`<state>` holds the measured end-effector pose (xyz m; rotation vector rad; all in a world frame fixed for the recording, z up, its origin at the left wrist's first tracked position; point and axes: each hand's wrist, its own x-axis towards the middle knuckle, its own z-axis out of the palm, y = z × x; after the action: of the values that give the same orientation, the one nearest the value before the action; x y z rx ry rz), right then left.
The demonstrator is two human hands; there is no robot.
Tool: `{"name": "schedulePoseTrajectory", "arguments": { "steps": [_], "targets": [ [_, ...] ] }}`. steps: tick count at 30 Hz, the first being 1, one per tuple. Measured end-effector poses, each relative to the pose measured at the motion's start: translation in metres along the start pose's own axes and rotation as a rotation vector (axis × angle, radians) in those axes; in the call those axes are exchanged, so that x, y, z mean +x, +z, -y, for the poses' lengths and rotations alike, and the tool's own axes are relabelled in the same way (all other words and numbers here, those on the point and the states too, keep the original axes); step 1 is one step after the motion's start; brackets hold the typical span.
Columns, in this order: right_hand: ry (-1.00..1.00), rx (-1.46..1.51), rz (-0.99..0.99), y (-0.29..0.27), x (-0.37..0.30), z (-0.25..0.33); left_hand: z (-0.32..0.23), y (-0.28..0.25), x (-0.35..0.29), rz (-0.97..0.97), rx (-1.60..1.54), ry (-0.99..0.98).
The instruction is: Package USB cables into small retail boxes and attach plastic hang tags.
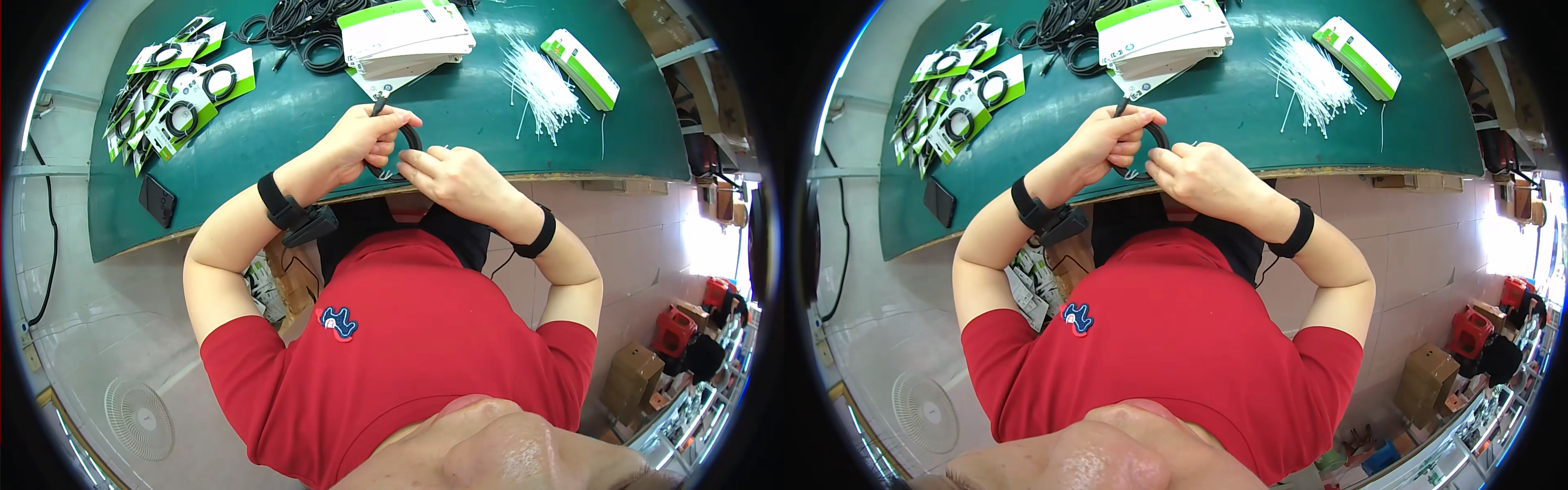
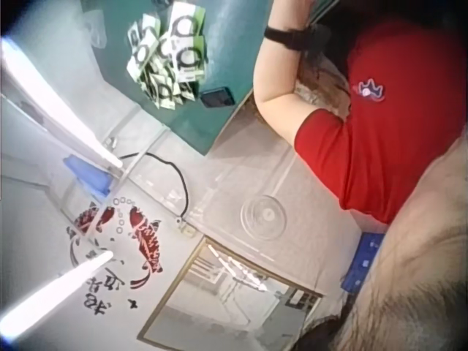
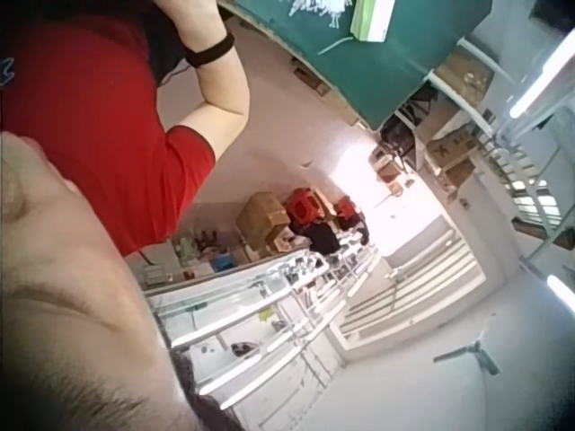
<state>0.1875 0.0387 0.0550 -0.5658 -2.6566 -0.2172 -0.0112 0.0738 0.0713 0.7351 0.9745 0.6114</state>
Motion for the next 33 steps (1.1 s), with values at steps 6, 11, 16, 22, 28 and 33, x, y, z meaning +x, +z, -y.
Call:
{"name": "schedulePoseTrajectory", "arguments": {
  "steps": [6,11,16,22,28,33],
  "targets": [
    [-0.008,-0.064,0.048,-0.001,-0.001,-0.002,-0.020,0.007,0.006,0.069,0.088,-0.065],
    [0.049,0.100,-0.070,-0.013,-0.008,-0.017,-0.041,0.022,0.018,0.193,0.024,-0.030],
    [0.227,0.160,-0.249,-0.027,-0.026,-0.037,-0.054,-0.002,0.063,0.044,0.309,0.405],
    [0.431,0.147,-0.417,-0.025,-0.055,-0.045,-0.043,-0.040,0.094,-0.475,1.856,1.049],
    [0.527,0.142,-0.434,-0.022,-0.075,-0.051,-0.050,-0.051,0.090,-0.411,2.069,1.346],
    [0.565,0.142,-0.459,-0.016,-0.079,-0.057,-0.061,-0.056,0.083,-0.416,1.898,1.446]
  ]
}}
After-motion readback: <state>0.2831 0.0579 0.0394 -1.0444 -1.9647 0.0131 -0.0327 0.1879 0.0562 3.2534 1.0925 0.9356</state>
